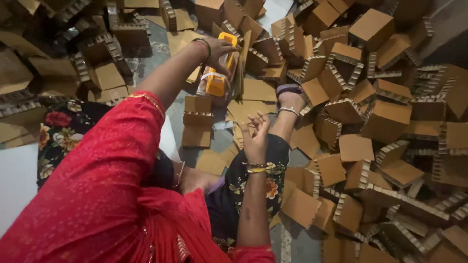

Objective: The person sits on the floor and assembles small cardboard boxes by folding their flaps and securing them with a tape dispenser. They repeatedly pick up flat cardboard pieces, fold them into box shapes, and apply tape to the seams.

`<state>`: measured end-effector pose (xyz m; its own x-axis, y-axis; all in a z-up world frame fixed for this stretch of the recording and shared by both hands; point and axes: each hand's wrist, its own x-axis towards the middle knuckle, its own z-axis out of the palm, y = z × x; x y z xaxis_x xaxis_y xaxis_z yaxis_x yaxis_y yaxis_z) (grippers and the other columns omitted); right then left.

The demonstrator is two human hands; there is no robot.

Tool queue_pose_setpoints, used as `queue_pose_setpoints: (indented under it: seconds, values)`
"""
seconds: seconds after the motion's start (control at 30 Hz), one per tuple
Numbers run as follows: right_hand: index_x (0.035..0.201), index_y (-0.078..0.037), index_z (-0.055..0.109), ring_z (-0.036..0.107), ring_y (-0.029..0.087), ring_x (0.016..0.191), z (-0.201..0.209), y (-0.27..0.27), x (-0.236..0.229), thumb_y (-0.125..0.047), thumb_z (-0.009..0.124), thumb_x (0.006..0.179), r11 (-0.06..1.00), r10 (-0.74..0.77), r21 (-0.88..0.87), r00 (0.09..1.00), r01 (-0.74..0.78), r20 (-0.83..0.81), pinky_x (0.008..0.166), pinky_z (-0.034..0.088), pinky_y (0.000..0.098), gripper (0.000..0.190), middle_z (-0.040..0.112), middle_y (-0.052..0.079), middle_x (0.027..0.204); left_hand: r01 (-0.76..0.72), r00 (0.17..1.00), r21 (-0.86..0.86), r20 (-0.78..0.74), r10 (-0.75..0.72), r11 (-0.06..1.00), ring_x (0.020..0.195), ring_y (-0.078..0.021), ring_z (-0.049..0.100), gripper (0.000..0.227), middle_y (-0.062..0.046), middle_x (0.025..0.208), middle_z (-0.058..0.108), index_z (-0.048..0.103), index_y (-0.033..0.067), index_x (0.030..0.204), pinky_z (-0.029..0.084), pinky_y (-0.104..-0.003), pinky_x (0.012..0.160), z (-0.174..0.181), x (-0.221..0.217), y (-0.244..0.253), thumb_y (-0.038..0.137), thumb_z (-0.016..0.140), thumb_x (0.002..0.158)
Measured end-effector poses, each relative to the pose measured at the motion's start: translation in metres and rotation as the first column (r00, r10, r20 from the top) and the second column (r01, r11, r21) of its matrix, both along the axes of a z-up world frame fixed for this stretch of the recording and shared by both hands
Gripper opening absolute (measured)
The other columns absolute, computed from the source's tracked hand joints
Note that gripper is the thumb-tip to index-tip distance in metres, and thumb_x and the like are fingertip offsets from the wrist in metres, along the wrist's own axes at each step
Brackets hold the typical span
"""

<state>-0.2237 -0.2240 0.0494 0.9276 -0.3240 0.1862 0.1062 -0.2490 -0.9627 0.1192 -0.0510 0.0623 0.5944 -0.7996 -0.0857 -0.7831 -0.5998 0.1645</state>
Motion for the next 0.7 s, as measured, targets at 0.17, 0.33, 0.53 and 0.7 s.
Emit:
queue_pose_setpoints:
  seconds: [0.17, 0.33, 0.53, 0.7]
  values:
    - [0.143, -0.006, 0.039, 0.059, 0.018, 0.12, 0.007, -0.005, -0.003, -0.01, 0.069, 0.097, 0.998, 0.006, 0.055, 0.999, -0.008, 0.038, 0.101, 0.05, 0.033, 0.055, 0.062, 0.011, 0.129, -0.072, 0.965, 0.01, 0.254, 0.067, 0.997, 0.141, -0.0314, 0.04, 0.109, -0.009, 0.151, 0.046, 0.042, 0.0281, 0.151, 0.039, -0.047, 0.107, 0.001, -0.016, -0.005, 0.057, 0.091, 0.058]
    - [0.145, -0.005, 0.04, 0.059, 0.019, 0.12, 0.008, -0.008, -0.003, -0.008, 0.069, 0.097, 0.999, -0.026, 0.03, 0.999, 0.025, 0.044, 0.105, 0.048, 0.0336, 0.056, 0.062, 0.012, 0.126, -0.203, 0.944, -0.02, 0.263, 0.201, 0.979, 0.137, -0.0284, 0.045, 0.104, -0.007, 0.145, 0.053, 0.044, 0.0217, 0.151, 0.038, -0.051, 0.106, -0.041, 0.009, -0.025, 0.036, 0.09, 0.06]
    - [0.142, -0.006, 0.041, 0.06, 0.019, 0.12, 0.01, -0.009, -0.004, -0.008, 0.07, 0.096, 0.998, -0.06, -0.021, 0.998, 0.061, 0.027, 0.105, 0.048, 0.0336, 0.055, 0.063, 0.011, 0.125, -0.208, 0.895, -0.006, 0.403, 0.192, 0.978, 0.132, -0.027, 0.058, 0.058, -0.01, 0.135, 0.062, 0.055, 0.0156, 0.139, 0.033, -0.056, 0.117, -0.06, 0.032, -0.033, 0.032, 0.076, 0.087]
    - [0.14, -0.005, 0.044, 0.061, 0.019, 0.119, -0.001, -0.015, 0.0, -0.009, 0.071, 0.096, 0.997, -0.058, -0.04, 0.997, 0.06, 0.058, 0.107, 0.047, 0.0343, 0.051, 0.064, 0.01, 0.123, -0.172, 0.903, -0.136, 0.373, 0.211, 0.976, 0.122, -0.0299, 0.06, 0.067, -0.016, 0.133, 0.059, 0.051, 0.013, 0.144, 0.036, -0.058, 0.108, -0.049, 0.008, -0.018, 0.033, 0.075, 0.085]
